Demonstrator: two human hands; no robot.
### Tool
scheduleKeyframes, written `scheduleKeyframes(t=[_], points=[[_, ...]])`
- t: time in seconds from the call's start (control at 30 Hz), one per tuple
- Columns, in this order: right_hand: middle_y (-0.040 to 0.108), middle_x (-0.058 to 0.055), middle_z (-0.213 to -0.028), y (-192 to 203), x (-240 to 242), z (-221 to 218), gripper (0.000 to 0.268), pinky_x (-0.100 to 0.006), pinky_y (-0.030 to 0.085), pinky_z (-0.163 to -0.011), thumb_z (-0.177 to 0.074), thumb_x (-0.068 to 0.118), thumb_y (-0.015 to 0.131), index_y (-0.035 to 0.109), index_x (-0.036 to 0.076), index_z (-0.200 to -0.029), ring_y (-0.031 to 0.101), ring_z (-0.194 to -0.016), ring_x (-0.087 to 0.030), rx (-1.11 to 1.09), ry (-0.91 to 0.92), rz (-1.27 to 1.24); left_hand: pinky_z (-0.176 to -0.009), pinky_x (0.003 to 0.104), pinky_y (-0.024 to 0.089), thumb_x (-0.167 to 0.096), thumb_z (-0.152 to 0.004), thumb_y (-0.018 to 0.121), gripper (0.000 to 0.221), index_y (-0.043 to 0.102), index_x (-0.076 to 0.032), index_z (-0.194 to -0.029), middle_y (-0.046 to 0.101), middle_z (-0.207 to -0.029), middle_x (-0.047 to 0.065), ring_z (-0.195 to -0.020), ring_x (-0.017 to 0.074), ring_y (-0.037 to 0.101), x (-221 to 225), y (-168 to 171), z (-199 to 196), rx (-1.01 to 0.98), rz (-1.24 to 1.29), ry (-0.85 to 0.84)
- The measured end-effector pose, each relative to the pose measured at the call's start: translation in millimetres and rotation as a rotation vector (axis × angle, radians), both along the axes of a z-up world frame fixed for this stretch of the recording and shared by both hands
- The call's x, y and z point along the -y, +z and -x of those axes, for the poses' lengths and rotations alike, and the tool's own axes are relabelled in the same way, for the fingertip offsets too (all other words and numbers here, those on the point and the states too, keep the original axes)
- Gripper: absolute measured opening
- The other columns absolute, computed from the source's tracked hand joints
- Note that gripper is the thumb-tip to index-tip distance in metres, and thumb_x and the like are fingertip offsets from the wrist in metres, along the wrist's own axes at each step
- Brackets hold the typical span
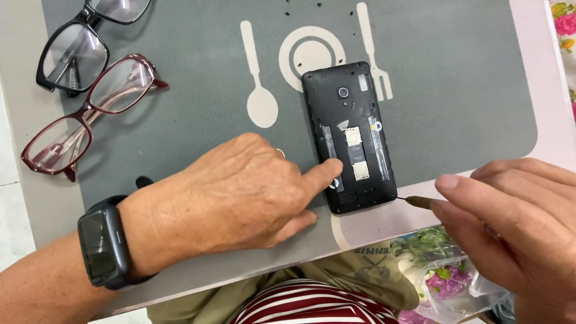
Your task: Using a precision screwdriver to remove small screws from the internal frame of a mobile phone during disassembly.
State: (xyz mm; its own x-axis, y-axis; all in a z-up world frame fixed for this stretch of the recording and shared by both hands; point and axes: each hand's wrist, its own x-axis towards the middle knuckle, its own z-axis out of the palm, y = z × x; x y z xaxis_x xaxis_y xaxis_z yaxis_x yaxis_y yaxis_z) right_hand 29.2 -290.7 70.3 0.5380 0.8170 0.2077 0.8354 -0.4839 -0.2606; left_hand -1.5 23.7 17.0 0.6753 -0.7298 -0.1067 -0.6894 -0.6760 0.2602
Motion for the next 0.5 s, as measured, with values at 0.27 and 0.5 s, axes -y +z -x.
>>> scheduleKeyframes(t=[0.27,0.5], points=[[0.076,-0.016,-0.104,14.9,-15.5,-4.2,0.032,-0.045,0.062,-0.077,-0.093,0.002,0.068,0.063,0.003,-0.124,0.072,-0.081,-0.034,-0.031,0.128,-0.014,-0.045,0.056,0.049,-0.05,-0.098,0.076,0.065,0.054,-0.008,-0.143,0.071,-0.051,0.009,-0.046,0.0444,0.069,-1.2,-1.5,0.3,0.003,-0.004,0.012],[0.076,-0.015,-0.107,20.8,-14.8,-7.5,0.03,-0.044,0.066,-0.086,-0.094,0.006,0.066,0.065,0.006,-0.124,0.075,-0.086,-0.028,-0.089,0.22,0.015,-0.043,0.056,0.047,-0.051,-0.099,0.073,0.068,0.056,-0.008,-0.149,0.072,-0.051,0.009,-0.045,0.0447,0.068,-1.3,-3.7,1.3,0.011,-0.014,0.007]])
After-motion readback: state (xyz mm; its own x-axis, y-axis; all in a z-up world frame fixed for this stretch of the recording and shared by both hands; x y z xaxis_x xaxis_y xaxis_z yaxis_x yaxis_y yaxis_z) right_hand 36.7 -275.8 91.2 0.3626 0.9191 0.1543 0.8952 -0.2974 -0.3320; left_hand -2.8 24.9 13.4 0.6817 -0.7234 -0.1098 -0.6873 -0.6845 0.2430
